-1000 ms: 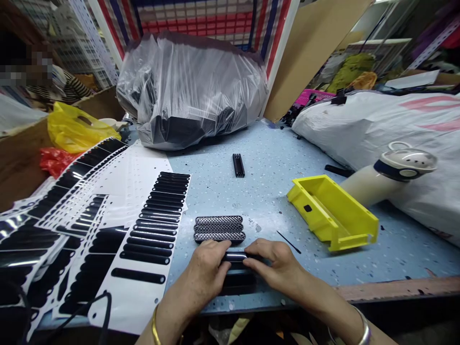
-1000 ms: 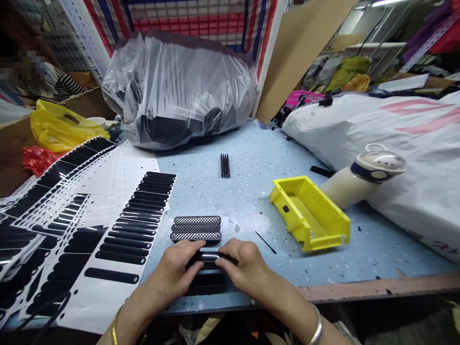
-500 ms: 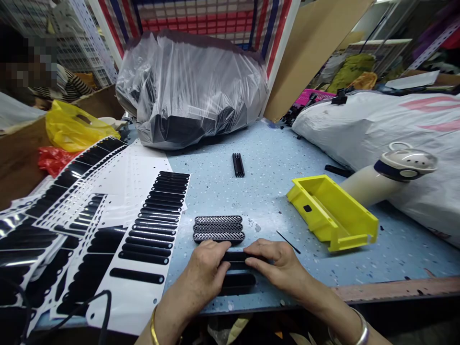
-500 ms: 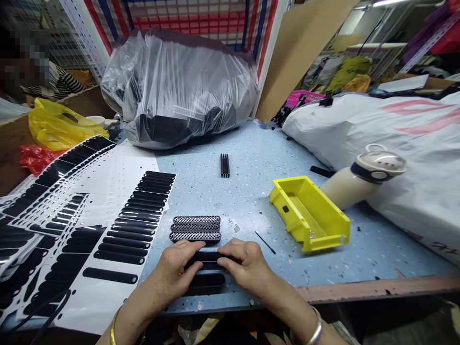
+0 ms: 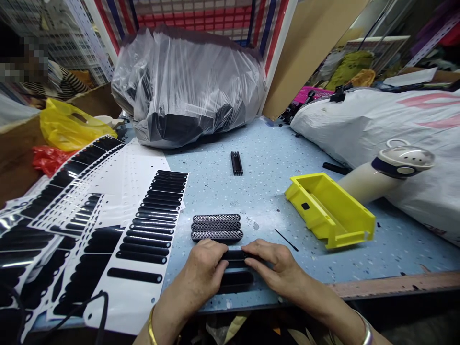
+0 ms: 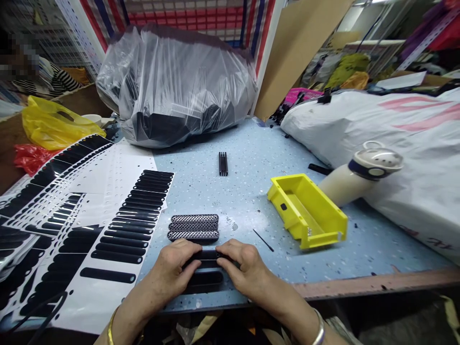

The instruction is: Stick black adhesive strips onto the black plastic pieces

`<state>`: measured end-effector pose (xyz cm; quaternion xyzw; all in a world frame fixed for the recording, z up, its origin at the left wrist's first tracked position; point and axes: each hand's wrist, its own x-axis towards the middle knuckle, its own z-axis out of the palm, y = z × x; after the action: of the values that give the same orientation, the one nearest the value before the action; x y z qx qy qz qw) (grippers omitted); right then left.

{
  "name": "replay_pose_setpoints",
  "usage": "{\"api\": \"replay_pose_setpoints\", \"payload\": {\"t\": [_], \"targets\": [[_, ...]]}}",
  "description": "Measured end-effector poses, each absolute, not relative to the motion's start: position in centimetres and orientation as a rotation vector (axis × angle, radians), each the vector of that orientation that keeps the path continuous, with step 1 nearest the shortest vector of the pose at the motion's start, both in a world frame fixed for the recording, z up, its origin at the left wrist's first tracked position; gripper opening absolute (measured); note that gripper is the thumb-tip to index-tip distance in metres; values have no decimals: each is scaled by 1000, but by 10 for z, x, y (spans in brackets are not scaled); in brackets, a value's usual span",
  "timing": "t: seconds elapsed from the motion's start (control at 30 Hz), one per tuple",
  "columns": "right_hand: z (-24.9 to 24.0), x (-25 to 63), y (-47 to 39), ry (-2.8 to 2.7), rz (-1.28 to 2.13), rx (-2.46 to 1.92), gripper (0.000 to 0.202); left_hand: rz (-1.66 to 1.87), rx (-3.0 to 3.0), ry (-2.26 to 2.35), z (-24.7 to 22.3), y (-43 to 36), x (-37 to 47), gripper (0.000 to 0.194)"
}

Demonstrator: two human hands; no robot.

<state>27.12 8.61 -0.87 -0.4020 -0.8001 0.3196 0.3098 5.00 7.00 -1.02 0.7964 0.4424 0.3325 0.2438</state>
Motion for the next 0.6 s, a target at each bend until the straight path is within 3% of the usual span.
{"api": "replay_pose_setpoints", "payload": {"t": [0.3,0.6], "targets": [[-10,277,84,-2010,976,-1220,33,897,2203,1216,-10,71,50,20],[-1,268,87,-2034,828,-1168,23,948,2242,1189,-13,72,50,19]]}}
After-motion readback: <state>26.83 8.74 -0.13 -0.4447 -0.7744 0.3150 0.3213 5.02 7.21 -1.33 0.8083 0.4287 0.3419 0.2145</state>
